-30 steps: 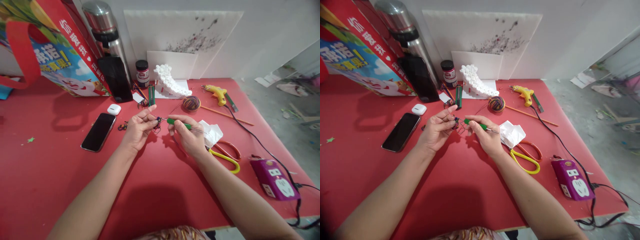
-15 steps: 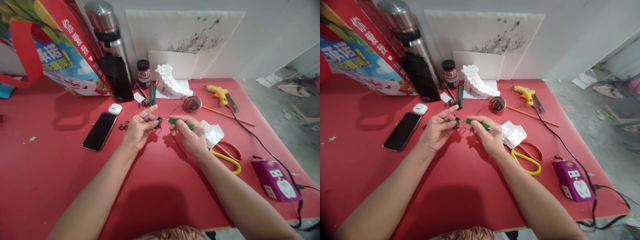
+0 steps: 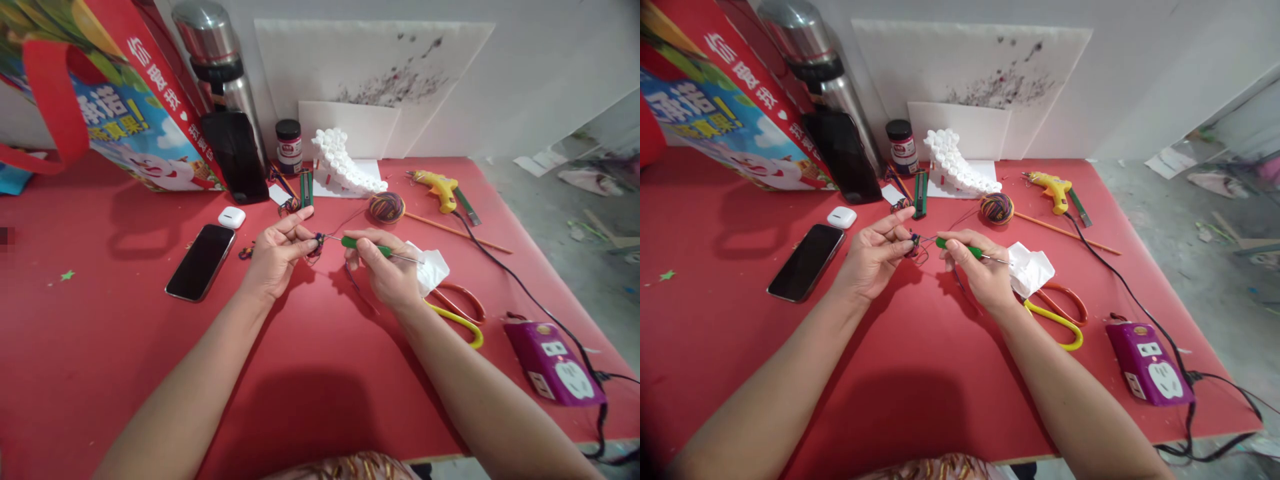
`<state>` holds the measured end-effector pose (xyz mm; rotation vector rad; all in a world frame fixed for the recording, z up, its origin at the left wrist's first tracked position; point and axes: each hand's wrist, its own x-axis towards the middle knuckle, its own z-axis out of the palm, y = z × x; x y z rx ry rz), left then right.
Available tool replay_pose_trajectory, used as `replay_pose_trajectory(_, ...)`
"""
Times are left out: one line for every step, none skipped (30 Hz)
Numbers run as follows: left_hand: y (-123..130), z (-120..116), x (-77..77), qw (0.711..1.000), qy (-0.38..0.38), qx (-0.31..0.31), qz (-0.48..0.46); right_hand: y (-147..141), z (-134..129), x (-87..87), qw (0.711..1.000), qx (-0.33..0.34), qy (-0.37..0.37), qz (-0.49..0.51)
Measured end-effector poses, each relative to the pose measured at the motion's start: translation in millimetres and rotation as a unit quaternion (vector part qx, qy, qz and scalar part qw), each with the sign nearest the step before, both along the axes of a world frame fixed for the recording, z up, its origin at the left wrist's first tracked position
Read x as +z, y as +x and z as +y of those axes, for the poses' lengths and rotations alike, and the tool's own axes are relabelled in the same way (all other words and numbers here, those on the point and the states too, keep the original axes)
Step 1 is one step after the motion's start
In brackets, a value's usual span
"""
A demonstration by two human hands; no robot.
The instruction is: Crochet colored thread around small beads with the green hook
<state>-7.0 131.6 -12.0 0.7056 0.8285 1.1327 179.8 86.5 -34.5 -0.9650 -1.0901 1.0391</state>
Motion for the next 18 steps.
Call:
replay_pose_trajectory(-0.3,0.0,-0.1,1.0,0.003,0.0,0.003,0.4,0.2,0.2,1.0,-0.003,0.0,-0.005)
replay_pose_trajectory(-0.6,0.0,-0.3,1.0,0.005,-0.001,0.006,1.0,0.4,0.4,1.0,-0.005,0.001,-0.011)
replay_pose_trajectory(-0.8,0.0,-0.4,1.0,0.007,-0.002,0.009,1.7,0.6,0.6,1.0,-0.007,0.001,-0.015)
replay_pose_trajectory(-1.0,0.2,-0.5,1.0,0.009,-0.002,0.012,2.5,0.8,0.7,1.0,-0.007,0.002,-0.018)
replay_pose_trajectory(-1.2,0.4,-0.6,1.0,0.011,-0.003,0.014,3.3,0.9,0.6,1.0,-0.007,0.003,-0.021)
replay_pose_trajectory(-1.4,0.6,-0.7,1.0,0.013,-0.004,0.016,4.1,1.1,0.5,1.0,-0.006,0.004,-0.023)
replay_pose_trajectory(-1.6,0.8,-0.7,1.0,0.015,-0.005,0.017,4.9,1.1,0.3,1.0,-0.004,0.005,-0.024)
replay_pose_trajectory(-1.8,1.1,-0.6,1.0,0.017,-0.006,0.017,5.7,1.2,0.0,1.0,-0.002,0.007,-0.024)
replay_pose_trajectory(-2.0,1.2,-0.5,1.0,0.02,-0.007,0.017,6.3,1.3,-0.4,1.0,0.001,0.009,-0.023)
replay_pose_trajectory(-2.2,1.4,-0.3,1.0,0.022,-0.008,0.017,6.9,1.3,-0.7,1.0,0.005,0.011,-0.022)
replay_pose_trajectory(-2.4,1.5,0.0,1.0,0.025,-0.009,0.017,7.3,1.3,-0.9,1.0,0.009,0.014,-0.019)
replay_pose_trajectory(-2.7,1.5,0.3,0.999,0.026,-0.01,0.017,7.7,1.3,-1.0,1.0,0.013,0.017,-0.016)
replay_pose_trajectory(-2.9,1.4,0.5,0.999,0.026,-0.012,0.017,8.0,1.3,-0.9,1.0,0.014,0.02,-0.014)
replay_pose_trajectory(-3.2,1.4,0.8,0.999,0.026,-0.013,0.017,8.2,1.3,-0.6,1.0,0.015,0.02,-0.015)
replay_pose_trajectory(-3.6,1.2,0.9,0.999,0.026,-0.014,0.016,8.4,1.2,-0.2,1.0,0.013,0.02,-0.018)
replay_pose_trajectory(-3.9,1.1,1.0,0.999,0.025,-0.015,0.016,8.6,1.2,0.4,0.999,0.011,0.019,-0.023)
replay_pose_trajectory(-4.2,1.0,0.9,0.999,0.025,-0.016,0.016,8.9,1.1,0.9,0.999,0.009,0.018,-0.028)
replay_pose_trajectory(-4.5,1.0,0.8,0.999,0.024,-0.018,0.016,9.2,1.1,1.5,0.999,0.008,0.018,-0.031)
